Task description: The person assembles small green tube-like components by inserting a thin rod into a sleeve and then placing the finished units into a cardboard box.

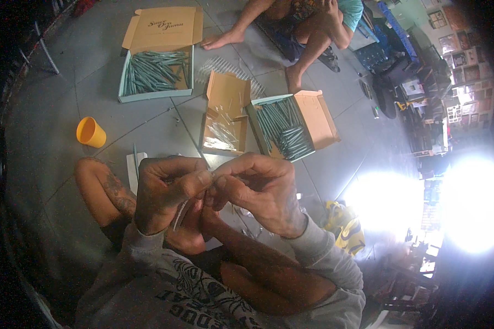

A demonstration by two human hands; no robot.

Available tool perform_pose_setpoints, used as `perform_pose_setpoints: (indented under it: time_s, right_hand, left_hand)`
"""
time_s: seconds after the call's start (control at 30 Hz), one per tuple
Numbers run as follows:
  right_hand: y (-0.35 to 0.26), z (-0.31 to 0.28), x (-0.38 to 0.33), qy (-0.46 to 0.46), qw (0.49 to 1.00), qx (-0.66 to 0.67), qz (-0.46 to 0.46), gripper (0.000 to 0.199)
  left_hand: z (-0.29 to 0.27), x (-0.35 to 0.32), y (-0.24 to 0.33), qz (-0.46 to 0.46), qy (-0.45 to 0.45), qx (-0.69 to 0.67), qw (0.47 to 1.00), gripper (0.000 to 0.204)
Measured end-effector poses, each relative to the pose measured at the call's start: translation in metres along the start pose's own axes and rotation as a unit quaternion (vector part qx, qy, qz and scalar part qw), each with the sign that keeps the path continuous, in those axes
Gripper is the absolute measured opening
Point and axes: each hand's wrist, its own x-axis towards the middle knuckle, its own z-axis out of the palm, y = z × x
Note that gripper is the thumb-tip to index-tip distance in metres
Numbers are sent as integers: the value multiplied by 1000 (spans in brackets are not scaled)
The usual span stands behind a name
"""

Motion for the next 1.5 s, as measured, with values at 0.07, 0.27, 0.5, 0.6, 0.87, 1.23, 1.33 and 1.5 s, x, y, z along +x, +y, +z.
perform_pose_setpoints:
  time_s: [0.07,0.27,0.5,0.6,0.87,1.23,1.33,1.5]
  right_hand:
    - [2,0,0,-3,1000,6,-1,13]
    - [0,3,0,5,1000,20,5,11]
    - [-5,6,1,29,999,-22,-6,10]
    - [-6,5,0,34,998,-48,-8,9]
    - [-7,5,0,40,996,-77,-31,10]
    - [-8,4,-1,55,980,-184,-58,11]
    - [-8,3,-1,56,981,-180,-55,13]
    - [-7,2,-2,57,975,-206,-62,14]
  left_hand:
    - [0,0,-1,-4,-1,-21,1000,19]
    - [0,-1,-2,-7,21,25,999,20]
    - [7,-5,-6,131,58,83,986,11]
    - [8,-4,-12,208,61,115,969,12]
    - [6,-8,-10,263,74,263,925,23]
    - [6,-7,-12,322,83,369,868,21]
    - [6,-8,-13,293,94,352,884,21]
    - [0,-9,-13,293,50,406,864,22]
